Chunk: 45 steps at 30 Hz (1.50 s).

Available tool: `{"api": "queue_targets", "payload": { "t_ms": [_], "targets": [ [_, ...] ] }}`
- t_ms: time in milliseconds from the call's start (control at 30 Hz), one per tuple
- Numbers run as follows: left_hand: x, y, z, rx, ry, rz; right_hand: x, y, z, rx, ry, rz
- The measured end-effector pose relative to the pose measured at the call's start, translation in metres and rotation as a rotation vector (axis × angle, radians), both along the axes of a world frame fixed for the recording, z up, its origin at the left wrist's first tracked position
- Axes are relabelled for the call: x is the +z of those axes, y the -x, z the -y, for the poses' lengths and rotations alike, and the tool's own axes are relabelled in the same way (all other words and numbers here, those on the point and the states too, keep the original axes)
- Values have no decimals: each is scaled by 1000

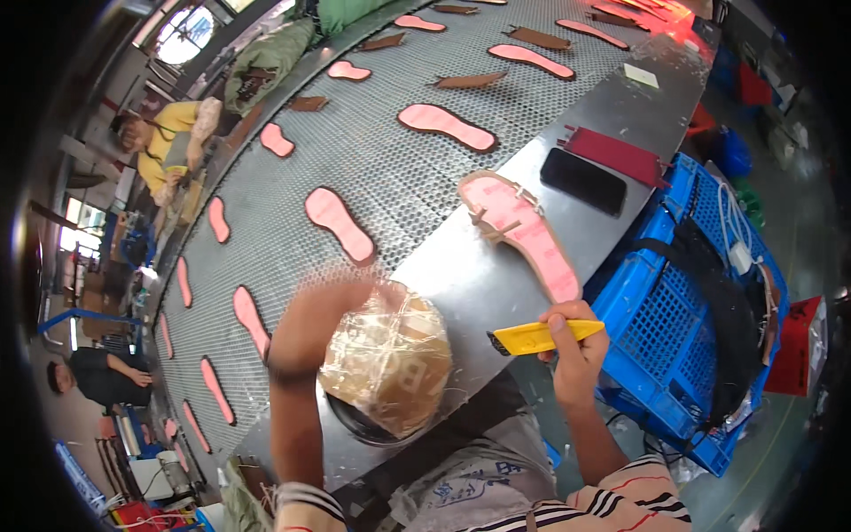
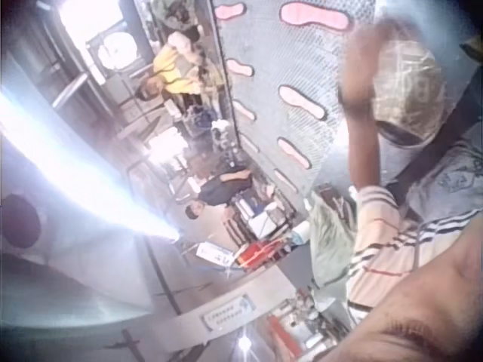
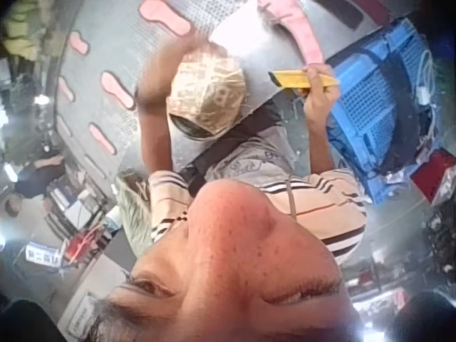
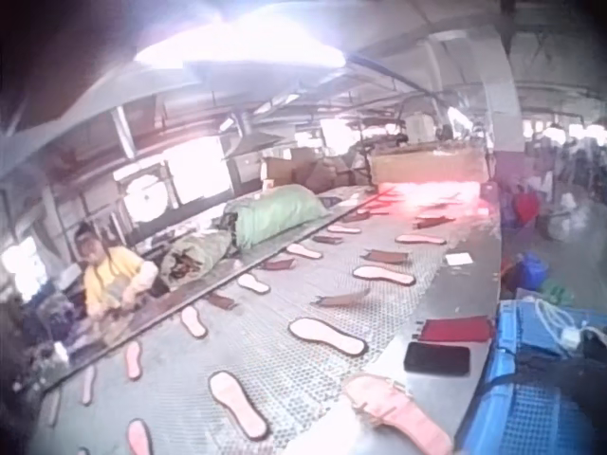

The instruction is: Applying glue to the edges of leather shoe upper components using a hand tool spreader.

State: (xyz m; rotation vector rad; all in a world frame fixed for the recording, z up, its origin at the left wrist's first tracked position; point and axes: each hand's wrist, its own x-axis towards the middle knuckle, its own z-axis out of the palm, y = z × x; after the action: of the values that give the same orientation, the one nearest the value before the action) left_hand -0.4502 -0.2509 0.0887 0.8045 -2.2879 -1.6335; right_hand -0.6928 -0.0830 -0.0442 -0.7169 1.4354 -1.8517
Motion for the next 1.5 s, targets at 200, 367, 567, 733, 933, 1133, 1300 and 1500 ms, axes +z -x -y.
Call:
{"api": "queue_targets", "payload": {
  "t_ms": [200, 367, 567, 733, 933, 1133, 1300, 1500],
  "targets": [
    [23, -92, -248, -256, -508, -136, -2, -46, 20, 178, 25, 281],
    [1, -119, -305, 298, -607, -211, 24, -92, 10, 294, 131, 256],
    [5, -127, -313, 697, -410, -459, 51, -112, -22, 403, 236, 75],
    [50, -115, -236, 727, -11, -664, 57, -104, -26, 430, 66, -69],
    [13, -81, -267, 469, -365, -741, 49, -70, -28, 407, 151, -39],
    [-143, -162, -298, 1026, -769, -1939, 27, -47, -26, 206, 135, 100],
    [-152, -304, -367, 1561, 157, -1985, 17, -31, -8, 358, 15, 117],
    [-71, -402, -431, 2375, 309, 344, 21, -20, -1, 464, 84, 193]
  ]
}}
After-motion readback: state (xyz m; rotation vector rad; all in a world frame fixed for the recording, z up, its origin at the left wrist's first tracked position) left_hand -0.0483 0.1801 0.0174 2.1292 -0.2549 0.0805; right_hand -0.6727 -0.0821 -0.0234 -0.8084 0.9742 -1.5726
